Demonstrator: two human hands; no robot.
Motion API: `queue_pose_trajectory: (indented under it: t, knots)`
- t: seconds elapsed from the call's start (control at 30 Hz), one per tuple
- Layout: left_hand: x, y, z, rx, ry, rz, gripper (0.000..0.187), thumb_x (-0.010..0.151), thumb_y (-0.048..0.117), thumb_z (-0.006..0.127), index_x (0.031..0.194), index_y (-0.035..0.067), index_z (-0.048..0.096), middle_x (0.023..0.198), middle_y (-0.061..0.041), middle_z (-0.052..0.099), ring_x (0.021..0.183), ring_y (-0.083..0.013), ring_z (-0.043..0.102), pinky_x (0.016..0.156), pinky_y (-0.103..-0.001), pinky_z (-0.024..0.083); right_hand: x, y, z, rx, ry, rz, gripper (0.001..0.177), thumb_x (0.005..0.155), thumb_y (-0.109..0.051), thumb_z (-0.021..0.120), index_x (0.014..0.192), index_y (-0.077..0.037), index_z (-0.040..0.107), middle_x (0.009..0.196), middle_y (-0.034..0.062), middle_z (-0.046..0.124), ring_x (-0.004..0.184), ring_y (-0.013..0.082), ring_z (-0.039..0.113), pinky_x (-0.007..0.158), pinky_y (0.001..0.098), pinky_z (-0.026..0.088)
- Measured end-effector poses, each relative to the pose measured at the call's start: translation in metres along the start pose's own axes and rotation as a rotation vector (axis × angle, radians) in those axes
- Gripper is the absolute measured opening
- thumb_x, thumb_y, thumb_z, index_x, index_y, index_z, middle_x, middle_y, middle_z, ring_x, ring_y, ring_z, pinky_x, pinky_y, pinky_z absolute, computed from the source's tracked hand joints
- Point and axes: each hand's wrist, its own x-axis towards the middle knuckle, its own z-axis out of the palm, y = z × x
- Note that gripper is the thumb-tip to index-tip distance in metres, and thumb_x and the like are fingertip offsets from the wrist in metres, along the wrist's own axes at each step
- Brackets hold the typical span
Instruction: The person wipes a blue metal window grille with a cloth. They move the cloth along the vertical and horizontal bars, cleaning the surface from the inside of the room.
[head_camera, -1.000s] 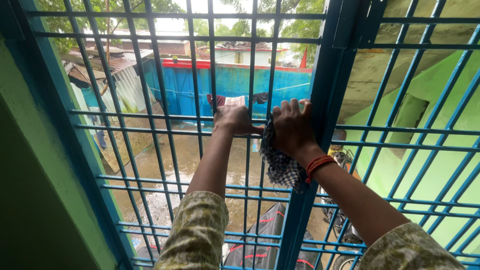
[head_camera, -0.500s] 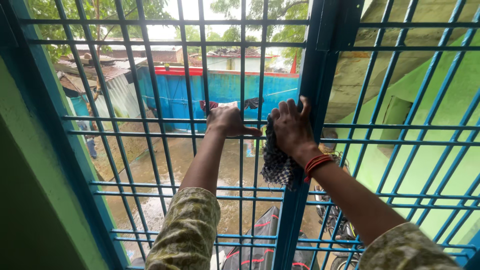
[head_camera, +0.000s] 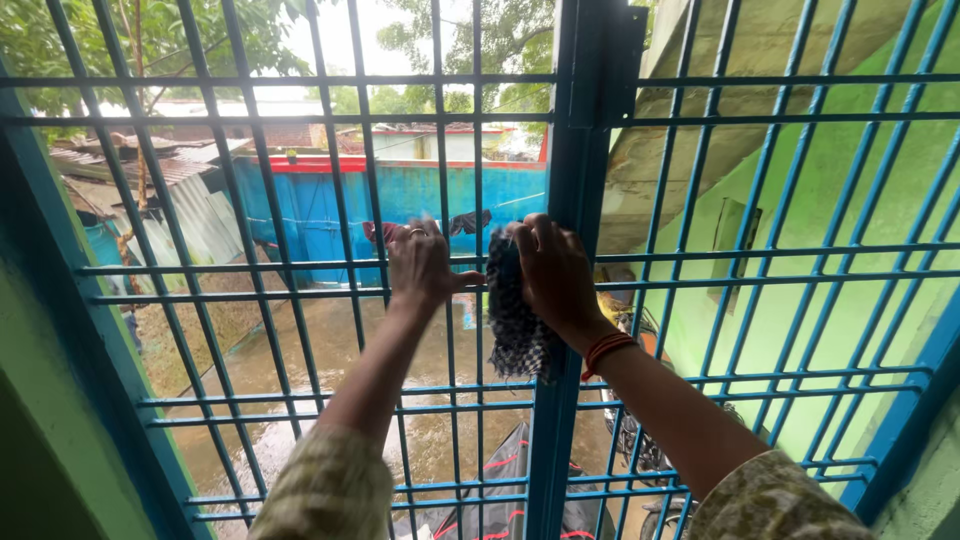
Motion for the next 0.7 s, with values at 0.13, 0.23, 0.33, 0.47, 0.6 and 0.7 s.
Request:
queue_pose_trajectory:
  t: [0.13,0.23,0.33,0.47,0.6,0.7]
  knots:
    - [-0.023,0.043,-0.022,-0.290,0.458,0.171,0.101,0.067,0.028,0.088,0.147,-0.006,0.037,0.126,-0.022,0.051,0.110,-0.0378,0.059,0.093,-0.046,0.053,0.014,0.017,-0.021,0.159,0.090,0.060,0.037,0.088,0.002,0.071,0.119,-0.003,0.052,0.115,0.0162,0.050,0.104,0.0312,0.057,0.076,0.0373,0.057]
    - [-0.018,0.072,-0.040,-0.624,0.344,0.338,0.083,0.074,0.000,0.073,0.150,0.000,0.039,0.132,-0.024,0.050,0.112,-0.0414,0.059,0.092,-0.048,0.053,0.023,0.021,-0.037,0.186,0.117,0.194,0.034,0.087,-0.003,0.072,0.114,-0.003,0.052,0.110,0.0171,0.049,0.104,0.0334,0.055,0.075,0.0404,0.054]
    - [-0.009,0.094,-0.046,-0.858,0.151,0.273,0.081,0.073,-0.013,0.061,0.150,0.009,0.046,0.135,-0.024,0.051,0.108,-0.0414,0.062,0.087,-0.047,0.056,0.028,0.022,-0.045,0.098,0.146,0.202,0.031,0.089,-0.010,0.075,0.112,-0.007,0.054,0.105,0.0135,0.051,0.099,0.0311,0.054,0.078,0.0436,0.049]
    - [-0.013,0.105,-0.038,-1.012,0.138,0.225,0.078,0.072,-0.016,0.053,0.147,0.008,0.051,0.131,-0.023,0.053,0.104,-0.0359,0.066,0.085,-0.043,0.059,0.018,0.033,-0.055,0.295,0.114,0.163,0.050,0.064,-0.002,0.072,0.110,-0.006,0.055,0.104,0.0165,0.053,0.098,0.0351,0.054,0.083,0.0432,0.048]
    - [-0.002,0.122,-0.032,-1.000,0.275,0.194,0.049,0.091,-0.004,0.064,0.138,0.008,0.057,0.125,-0.020,0.056,0.098,-0.0292,0.069,0.081,-0.038,0.060,0.014,0.048,-0.038,0.556,0.262,0.398,0.044,0.082,-0.004,0.068,0.122,-0.002,0.050,0.114,0.0146,0.052,0.105,0.0250,0.059,0.085,0.0359,0.055]
    - [0.020,0.139,-0.033,-0.994,0.281,0.054,0.041,0.098,0.002,0.061,0.139,0.009,0.059,0.120,-0.017,0.059,0.094,-0.0258,0.069,0.076,-0.038,0.058,0.031,0.064,-0.012,0.588,0.337,0.540,0.039,0.092,-0.012,0.071,0.121,0.000,0.049,0.118,0.0144,0.051,0.104,0.0212,0.062,0.080,0.0306,0.060]
